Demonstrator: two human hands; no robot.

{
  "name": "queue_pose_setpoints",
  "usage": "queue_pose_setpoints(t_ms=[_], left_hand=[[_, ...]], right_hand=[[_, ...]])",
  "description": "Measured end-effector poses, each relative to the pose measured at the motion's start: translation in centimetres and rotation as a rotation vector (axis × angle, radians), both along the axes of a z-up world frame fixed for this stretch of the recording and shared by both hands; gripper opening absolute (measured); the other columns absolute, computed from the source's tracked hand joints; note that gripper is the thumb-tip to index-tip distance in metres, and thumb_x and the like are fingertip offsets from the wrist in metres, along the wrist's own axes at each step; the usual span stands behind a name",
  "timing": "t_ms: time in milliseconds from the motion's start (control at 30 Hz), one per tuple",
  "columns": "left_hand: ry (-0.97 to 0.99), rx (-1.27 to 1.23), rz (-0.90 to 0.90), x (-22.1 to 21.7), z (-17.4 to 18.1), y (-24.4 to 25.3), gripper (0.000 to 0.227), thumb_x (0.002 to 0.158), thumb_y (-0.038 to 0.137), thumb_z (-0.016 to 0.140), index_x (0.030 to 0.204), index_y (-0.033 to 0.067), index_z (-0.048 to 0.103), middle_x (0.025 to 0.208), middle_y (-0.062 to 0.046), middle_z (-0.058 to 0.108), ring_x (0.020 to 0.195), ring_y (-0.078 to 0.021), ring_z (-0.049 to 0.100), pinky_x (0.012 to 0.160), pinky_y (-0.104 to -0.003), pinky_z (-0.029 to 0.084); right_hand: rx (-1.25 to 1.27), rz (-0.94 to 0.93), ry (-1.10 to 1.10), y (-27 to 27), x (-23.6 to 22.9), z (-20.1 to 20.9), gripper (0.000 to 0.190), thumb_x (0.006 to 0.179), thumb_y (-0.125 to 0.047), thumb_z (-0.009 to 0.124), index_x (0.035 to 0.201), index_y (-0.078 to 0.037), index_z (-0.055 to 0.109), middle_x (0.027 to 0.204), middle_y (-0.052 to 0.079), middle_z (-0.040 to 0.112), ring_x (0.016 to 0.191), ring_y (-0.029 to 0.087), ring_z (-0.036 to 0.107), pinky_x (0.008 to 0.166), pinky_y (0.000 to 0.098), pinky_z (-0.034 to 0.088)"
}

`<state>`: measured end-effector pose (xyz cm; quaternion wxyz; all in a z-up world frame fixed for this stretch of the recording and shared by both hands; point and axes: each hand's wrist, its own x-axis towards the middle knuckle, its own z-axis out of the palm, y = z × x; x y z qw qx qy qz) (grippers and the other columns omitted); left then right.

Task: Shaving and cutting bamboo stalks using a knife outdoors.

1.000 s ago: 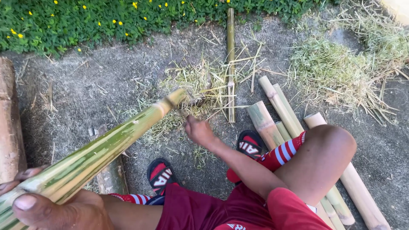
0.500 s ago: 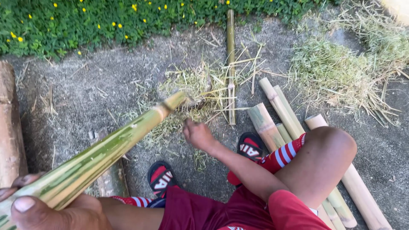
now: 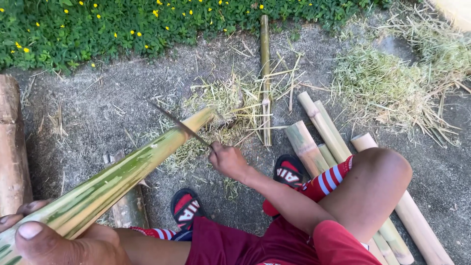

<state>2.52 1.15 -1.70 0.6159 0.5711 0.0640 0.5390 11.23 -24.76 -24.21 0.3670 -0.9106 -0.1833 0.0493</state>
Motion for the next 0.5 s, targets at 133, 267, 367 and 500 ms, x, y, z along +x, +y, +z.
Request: queue_pose_setpoints(t_ms=[133, 267, 367, 500], left_hand=[[0.119, 0.016, 0.019, -0.1, 2.5, -1.1, 0.043, 0.108, 0.038, 0.068, 0.116, -0.0018, 0.055, 0.117, -0.013, 0.058, 0.101, -0.0166, 0.059, 0.088, -0.027, 0.054], [0.156, 0.048, 0.001, -1.6, 1.9, -0.8, 0.042, 0.114, 0.036, 0.064, 0.120, -0.0036, 0.052, 0.109, -0.011, 0.054, 0.094, -0.0179, 0.056, 0.083, -0.027, 0.051], [0.174, 0.132, 0.037, -1.3, 3.2, -1.6, 0.041, 0.114, 0.034, 0.058, 0.123, -0.0053, 0.052, 0.112, -0.012, 0.055, 0.094, -0.0181, 0.056, 0.083, -0.026, 0.051], [0.317, 0.282, 0.177, -1.4, 4.0, -2.0, 0.041, 0.117, 0.036, 0.052, 0.109, -0.0042, 0.050, 0.105, -0.011, 0.056, 0.089, -0.0174, 0.055, 0.076, -0.026, 0.049]], right_hand=[[-0.018, -0.042, 0.096, -0.6, 1.0, -2.2, 0.021, 0.100, -0.002, 0.036, 0.103, 0.003, 0.056, 0.053, 0.003, 0.055, 0.035, 0.013, 0.054, 0.027, 0.0296, 0.051], [-0.102, -0.113, 0.141, -0.6, -0.1, -2.7, 0.019, 0.097, -0.002, 0.037, 0.099, 0.001, 0.056, 0.054, 0.004, 0.055, 0.037, 0.014, 0.054, 0.029, 0.0316, 0.052], [-0.041, -0.089, 0.102, 0.3, -0.6, 0.1, 0.020, 0.095, 0.000, 0.036, 0.097, 0.001, 0.056, 0.056, 0.004, 0.057, 0.038, 0.014, 0.056, 0.032, 0.0312, 0.054], [-0.018, -0.057, 0.080, 0.9, -0.2, 0.7, 0.022, 0.101, -0.002, 0.036, 0.097, 0.001, 0.057, 0.059, 0.005, 0.057, 0.041, 0.016, 0.057, 0.033, 0.0306, 0.055]])
